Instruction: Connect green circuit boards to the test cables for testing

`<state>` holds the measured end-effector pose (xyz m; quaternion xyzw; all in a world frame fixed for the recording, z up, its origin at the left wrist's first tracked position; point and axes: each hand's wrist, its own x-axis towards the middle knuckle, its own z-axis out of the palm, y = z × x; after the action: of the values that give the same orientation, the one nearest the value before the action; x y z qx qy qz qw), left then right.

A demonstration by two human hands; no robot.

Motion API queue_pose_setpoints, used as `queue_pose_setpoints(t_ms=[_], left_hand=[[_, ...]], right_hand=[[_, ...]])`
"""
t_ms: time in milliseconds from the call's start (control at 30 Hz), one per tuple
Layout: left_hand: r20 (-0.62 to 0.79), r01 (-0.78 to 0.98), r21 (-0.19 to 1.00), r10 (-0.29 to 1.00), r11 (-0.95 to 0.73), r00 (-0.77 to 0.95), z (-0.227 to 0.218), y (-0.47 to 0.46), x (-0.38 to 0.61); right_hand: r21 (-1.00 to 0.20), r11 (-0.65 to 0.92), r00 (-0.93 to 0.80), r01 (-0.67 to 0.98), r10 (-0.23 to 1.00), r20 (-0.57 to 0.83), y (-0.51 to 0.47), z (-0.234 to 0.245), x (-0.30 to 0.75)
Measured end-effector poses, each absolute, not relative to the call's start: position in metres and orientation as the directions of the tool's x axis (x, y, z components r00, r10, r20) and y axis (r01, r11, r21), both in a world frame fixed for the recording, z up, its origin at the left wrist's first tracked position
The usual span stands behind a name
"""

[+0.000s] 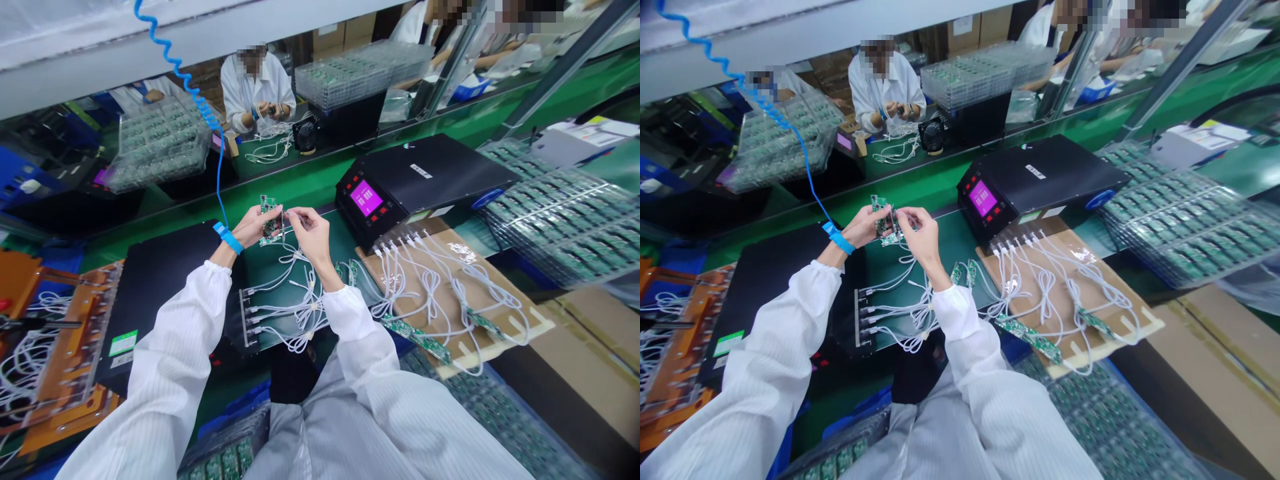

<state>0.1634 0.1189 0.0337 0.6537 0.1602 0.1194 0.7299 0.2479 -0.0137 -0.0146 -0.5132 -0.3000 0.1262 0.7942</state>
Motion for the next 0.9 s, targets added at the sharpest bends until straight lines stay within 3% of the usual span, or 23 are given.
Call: queue_pose_setpoints(t_ms=[300, 533, 800, 900], left_hand=[[-0.056, 0.048, 0.998, 0.379, 0.03, 0.924, 0.028, 0.122, 0.164], [-0.057, 0.078, 0.996, 0.379, -0.039, 0.924, 0.022, 0.125, 0.163], [-0.088, 0.109, 0.994, 0.424, -0.026, 0.901, 0.033, 0.115, 0.164], [-0.085, 0.106, 0.994, 0.424, -0.027, 0.902, 0.032, 0.115, 0.164]], right_hand=[[-0.871, 0.47, 0.772, 0.141, 0.499, 0.394, -0.013, -0.017, 0.247], [-0.878, 0.405, 0.743, 0.256, 0.498, 0.446, -0.013, -0.017, 0.246], [-0.873, 0.482, 0.723, 0.068, 0.579, 0.376, -0.017, -0.018, 0.255], [-0.872, 0.475, 0.716, 0.116, 0.568, 0.405, -0.016, -0.02, 0.255]])
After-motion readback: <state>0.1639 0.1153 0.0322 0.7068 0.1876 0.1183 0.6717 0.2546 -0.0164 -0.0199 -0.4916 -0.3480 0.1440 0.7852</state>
